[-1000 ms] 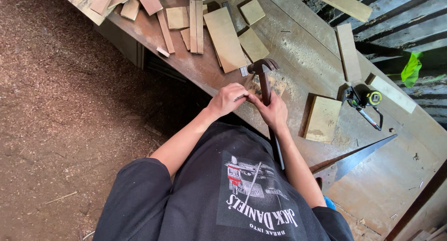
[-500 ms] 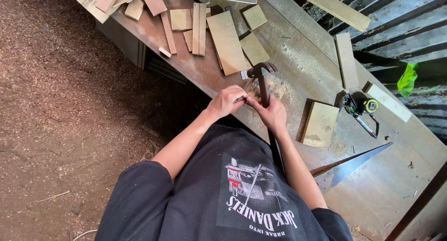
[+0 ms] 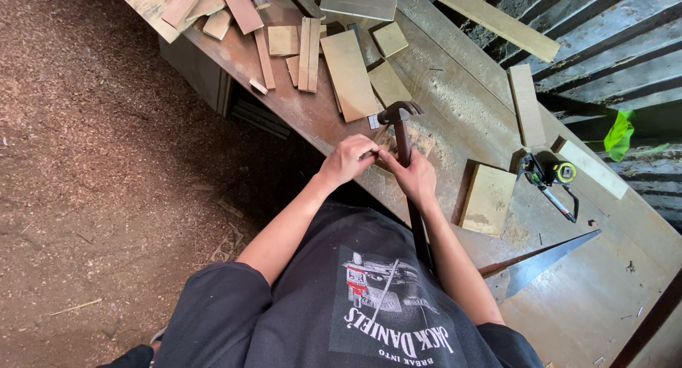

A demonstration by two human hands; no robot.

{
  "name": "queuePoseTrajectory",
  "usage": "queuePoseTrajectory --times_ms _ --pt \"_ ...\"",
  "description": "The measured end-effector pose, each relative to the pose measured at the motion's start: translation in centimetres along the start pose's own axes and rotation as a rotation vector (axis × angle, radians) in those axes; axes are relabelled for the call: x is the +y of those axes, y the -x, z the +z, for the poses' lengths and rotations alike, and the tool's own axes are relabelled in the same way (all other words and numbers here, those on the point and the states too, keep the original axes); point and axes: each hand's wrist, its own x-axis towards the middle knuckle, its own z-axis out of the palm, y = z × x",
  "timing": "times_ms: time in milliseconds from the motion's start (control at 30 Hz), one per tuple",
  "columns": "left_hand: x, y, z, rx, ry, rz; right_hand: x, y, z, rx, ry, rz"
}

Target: The person hammers nails into small wooden blocks on a workbench. They repeatedly position the wood, drive nails with a hammer, and occasionally reposition the pieces to continue the task.

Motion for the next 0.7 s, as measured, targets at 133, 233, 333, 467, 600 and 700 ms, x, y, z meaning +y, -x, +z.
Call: queuePoseTrajectory --times_ms 133,233,333,467,600,700 --pt "0.04 0.18 0.22 -0.011 0.003 -0.038 -0.15 0.12 0.06 -0.017 -0.002 0.025" --pt "0.0 -0.03 0.26 0.024 0.006 -0.015 -0.39 0.06 -0.03 -0.001 -0.007 0.033" --pt "0.05 0.19 0.12 0.037 0.007 0.0 -0.45 0.32 0.08 -0.001 -0.01 0.044" --pt "0.04 -0.29 0.13 0.037 -0.013 0.026 -0.45 0.26 0.0 0.016 -0.003 0.035" --pt "-0.14 -0.52 -0.08 -0.01 -0.064 -0.002 -0.38 0.17 0.12 0.021 0.017 0.035" --pt "-0.26 -0.74 -0.32 -0.07 -0.05 -0.016 -0.2 0.38 0.19 0.013 -0.007 0.048"
